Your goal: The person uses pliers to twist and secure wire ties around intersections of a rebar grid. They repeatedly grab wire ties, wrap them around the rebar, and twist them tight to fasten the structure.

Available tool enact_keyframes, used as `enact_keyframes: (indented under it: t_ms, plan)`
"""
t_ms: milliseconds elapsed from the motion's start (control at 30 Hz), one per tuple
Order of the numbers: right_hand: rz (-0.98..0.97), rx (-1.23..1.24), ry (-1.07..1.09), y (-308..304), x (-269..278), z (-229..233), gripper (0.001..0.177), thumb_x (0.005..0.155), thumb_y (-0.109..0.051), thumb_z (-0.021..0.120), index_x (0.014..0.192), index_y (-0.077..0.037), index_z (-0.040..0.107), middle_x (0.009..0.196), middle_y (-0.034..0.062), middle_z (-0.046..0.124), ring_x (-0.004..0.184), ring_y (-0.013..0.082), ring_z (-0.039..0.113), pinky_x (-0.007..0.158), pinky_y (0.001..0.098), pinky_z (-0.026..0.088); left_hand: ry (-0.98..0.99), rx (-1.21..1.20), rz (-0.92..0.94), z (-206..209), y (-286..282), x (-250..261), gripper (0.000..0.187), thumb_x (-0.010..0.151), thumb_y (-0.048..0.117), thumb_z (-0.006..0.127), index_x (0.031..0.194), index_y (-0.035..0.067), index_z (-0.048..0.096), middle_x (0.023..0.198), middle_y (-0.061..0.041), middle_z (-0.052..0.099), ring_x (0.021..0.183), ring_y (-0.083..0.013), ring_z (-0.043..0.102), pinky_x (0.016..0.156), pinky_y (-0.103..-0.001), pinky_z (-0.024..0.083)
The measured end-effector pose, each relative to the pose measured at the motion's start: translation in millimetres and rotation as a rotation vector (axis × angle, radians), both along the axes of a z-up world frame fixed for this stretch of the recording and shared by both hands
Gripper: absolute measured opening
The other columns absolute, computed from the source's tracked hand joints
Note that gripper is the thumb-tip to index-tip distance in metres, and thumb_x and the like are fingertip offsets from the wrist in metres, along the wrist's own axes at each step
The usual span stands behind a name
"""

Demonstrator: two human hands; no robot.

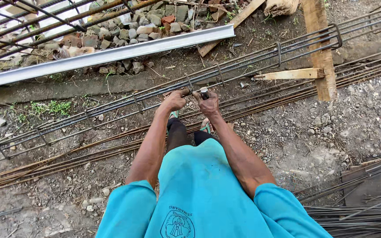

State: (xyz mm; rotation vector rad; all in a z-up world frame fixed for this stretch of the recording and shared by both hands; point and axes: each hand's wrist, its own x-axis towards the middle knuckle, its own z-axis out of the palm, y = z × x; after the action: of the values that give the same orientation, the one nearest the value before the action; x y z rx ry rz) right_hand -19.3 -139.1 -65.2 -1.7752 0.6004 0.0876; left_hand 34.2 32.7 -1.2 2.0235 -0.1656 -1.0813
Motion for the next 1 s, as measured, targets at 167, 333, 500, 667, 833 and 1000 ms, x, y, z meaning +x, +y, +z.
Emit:
enact_keyframes:
  t_ms: [167,333,500,667,833,1000]
  plan:
    - [0.017,0.014,0.03,0,4,14,0.037,0.082,-0.031,0.089,0.067,-0.006,0.066,0.055,0.0096,0.061,0.051,0.0115,0.053,0.054,0.024,0.043,-0.139,0.269,-0.113,-30,-15,-11,0.056,0.081,0.021,0.053,0.136,0.027,0.06,0.132,-0.017,0.064,0.128,-0.039,0.058,0.106,-0.062,0.044]
    - [-0.079,0.145,0.054,-1,2,33,0.034,0.077,-0.022,0.09,0.065,-0.002,0.065,0.055,0.0035,0.058,0.055,0.0082,0.052,0.058,0.0201,0.042,-0.282,0.397,-0.069,18,-33,-26,0.051,0.079,0.018,0.055,0.13,0.017,0.059,0.134,-0.018,0.056,0.13,-0.037,0.054,0.106,-0.063,0.042]
    - [0.091,-0.09,0.118,-6,-3,7,0.026,0.087,-0.024,0.082,0.075,-0.003,0.07,0.063,0.0147,0.066,0.06,0.0191,0.061,0.064,0.0337,0.051,-0.193,0.279,0.139,12,-33,-22,0.034,0.09,0.029,0.056,0.107,0.005,0.075,0.101,-0.02,0.073,0.111,-0.0356,0.067,0.106,-0.064,0.041]
    - [0.091,-0.048,0.146,-8,-2,19,0.026,0.087,-0.029,0.081,0.077,-0.006,0.071,0.064,0.0112,0.066,0.061,0.0189,0.063,0.066,0.0337,0.053,-0.01,0.389,-0.075,43,-40,8,0.052,0.092,0.043,0.04,0.117,0.009,0.072,0.108,-0.023,0.072,0.116,-0.0402,0.066,0.099,-0.06,0.047]
    - [0.09,0.062,0.002,-15,4,16,0.033,0.094,-0.026,0.078,0.077,-0.001,0.067,0.06,0.0122,0.06,0.061,0.0204,0.06,0.061,0.0405,0.046,-0.112,0.274,-0.296,43,-25,22,0.042,0.103,0.018,0.032,0.124,-0.004,0.061,0.1,-0.029,0.067,0.108,-0.0446,0.066,0.102,-0.048,0.047]
    - [0.15,-0.019,0.199,-5,0,42,0.038,0.096,-0.039,0.075,0.085,-0.003,0.069,0.074,0.0147,0.067,0.066,0.0223,0.06,0.067,0.0373,0.049,0.02,0.249,0.085,22,-23,10,0.056,0.089,0.042,0.038,0.097,0.001,0.075,0.104,-0.032,0.069,0.109,-0.0522,0.063,0.094,-0.063,0.047]
